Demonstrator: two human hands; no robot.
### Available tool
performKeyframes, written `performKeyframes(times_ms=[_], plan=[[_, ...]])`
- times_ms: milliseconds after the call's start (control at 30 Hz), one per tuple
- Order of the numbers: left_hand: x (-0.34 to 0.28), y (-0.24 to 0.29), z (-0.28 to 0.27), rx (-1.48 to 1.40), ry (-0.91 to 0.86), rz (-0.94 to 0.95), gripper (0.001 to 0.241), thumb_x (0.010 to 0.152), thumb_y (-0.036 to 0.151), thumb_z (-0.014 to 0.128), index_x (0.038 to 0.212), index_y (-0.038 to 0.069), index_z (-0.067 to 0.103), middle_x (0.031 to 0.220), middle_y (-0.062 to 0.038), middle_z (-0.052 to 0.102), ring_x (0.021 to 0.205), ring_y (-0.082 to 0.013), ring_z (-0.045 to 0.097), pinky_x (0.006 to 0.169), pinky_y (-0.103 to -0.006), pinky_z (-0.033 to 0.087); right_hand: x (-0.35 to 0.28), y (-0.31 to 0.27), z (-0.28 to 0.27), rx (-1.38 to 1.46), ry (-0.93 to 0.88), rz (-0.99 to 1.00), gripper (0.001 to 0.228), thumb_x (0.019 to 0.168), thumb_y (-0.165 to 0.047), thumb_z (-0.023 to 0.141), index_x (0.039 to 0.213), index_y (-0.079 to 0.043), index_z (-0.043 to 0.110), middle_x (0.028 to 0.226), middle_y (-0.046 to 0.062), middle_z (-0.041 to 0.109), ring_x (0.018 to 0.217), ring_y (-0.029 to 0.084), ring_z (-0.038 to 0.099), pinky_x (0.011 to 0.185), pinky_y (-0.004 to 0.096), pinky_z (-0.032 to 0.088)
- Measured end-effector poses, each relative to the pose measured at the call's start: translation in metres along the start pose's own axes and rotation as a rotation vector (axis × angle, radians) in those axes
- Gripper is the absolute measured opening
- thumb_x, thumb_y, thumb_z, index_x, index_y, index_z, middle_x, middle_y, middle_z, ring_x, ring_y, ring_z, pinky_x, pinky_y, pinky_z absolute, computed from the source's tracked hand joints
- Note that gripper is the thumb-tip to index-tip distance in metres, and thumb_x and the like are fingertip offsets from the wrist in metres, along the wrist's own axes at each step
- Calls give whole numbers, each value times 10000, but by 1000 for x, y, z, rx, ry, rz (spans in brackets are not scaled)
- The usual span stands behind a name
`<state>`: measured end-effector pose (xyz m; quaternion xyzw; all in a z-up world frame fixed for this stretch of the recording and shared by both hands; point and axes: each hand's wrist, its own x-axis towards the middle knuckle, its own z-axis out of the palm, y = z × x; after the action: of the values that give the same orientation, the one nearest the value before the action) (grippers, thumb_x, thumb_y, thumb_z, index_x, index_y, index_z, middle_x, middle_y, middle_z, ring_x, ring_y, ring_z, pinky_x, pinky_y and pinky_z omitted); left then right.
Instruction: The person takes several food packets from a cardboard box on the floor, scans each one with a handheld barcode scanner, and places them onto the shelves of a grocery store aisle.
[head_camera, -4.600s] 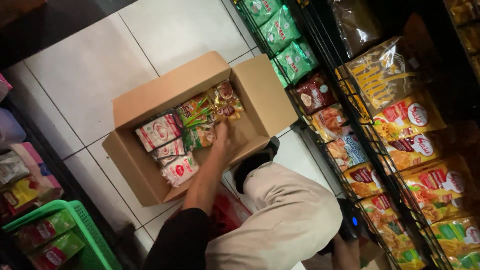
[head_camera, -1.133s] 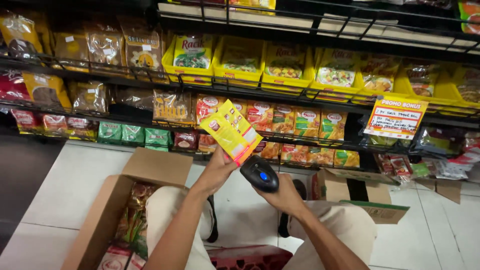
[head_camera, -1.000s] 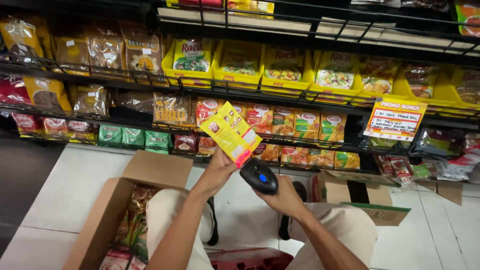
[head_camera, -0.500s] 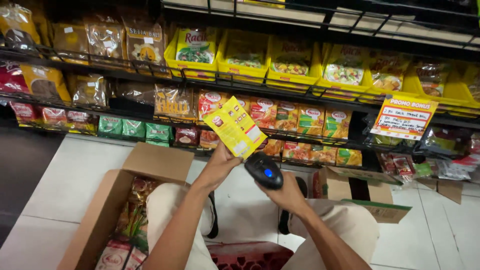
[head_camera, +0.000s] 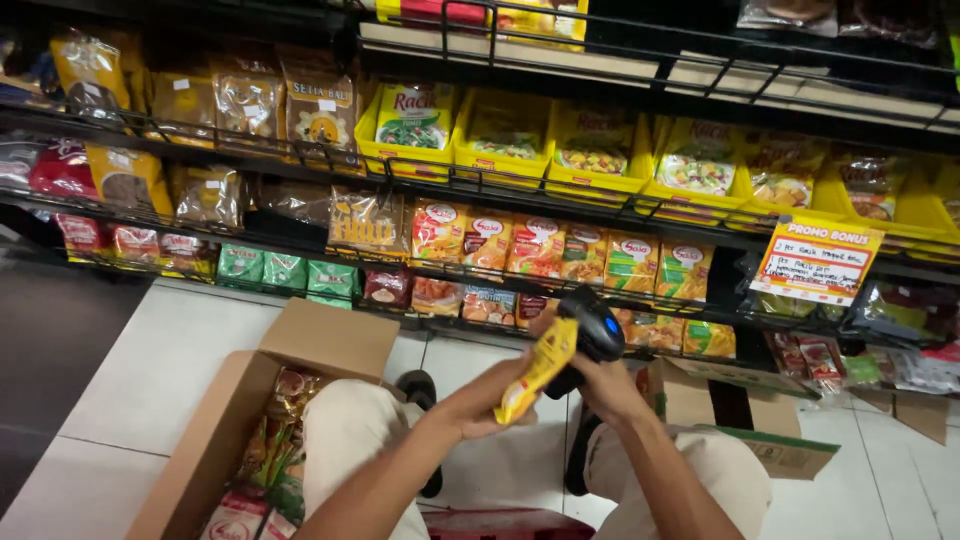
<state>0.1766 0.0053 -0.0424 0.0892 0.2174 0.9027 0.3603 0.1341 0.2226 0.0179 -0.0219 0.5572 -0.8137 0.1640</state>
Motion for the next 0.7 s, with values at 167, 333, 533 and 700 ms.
performKeyframes(times_ms=[167,333,533,700], plan=[[-1,24,58,331,172,-70,561,1049,602,581,1291,97,613,1058,-5,659,924,-104,639,805,-303,540,3,-8,2,-57,134,-68,495,817,-83,785,1285,-109,625,1069,1,654,982,158,637,853,349,539],[-9,50,91,190,364,59,683,909,645,471,1326,132,639,1197,-21,765,1091,-139,724,958,-328,569,-3,-21,10,-368,306,-215,341,836,-92,840,1126,-37,668,958,3,627,834,134,574,734,325,492],[-2,46,48,1457,585,167,475,933,328,765,1295,35,671,1079,-149,743,968,-227,710,879,-373,552,-8,-36,28,-405,348,-321,263,882,-82,804,1095,-50,653,946,-5,626,814,107,571,694,291,480],[32,96,-65,1384,441,468,381,890,144,745,1246,22,681,1157,-88,752,1054,-182,679,907,-344,550,-6,-50,13,-233,406,-370,218,927,-74,735,1128,-67,654,1011,9,673,893,114,656,752,280,532]])
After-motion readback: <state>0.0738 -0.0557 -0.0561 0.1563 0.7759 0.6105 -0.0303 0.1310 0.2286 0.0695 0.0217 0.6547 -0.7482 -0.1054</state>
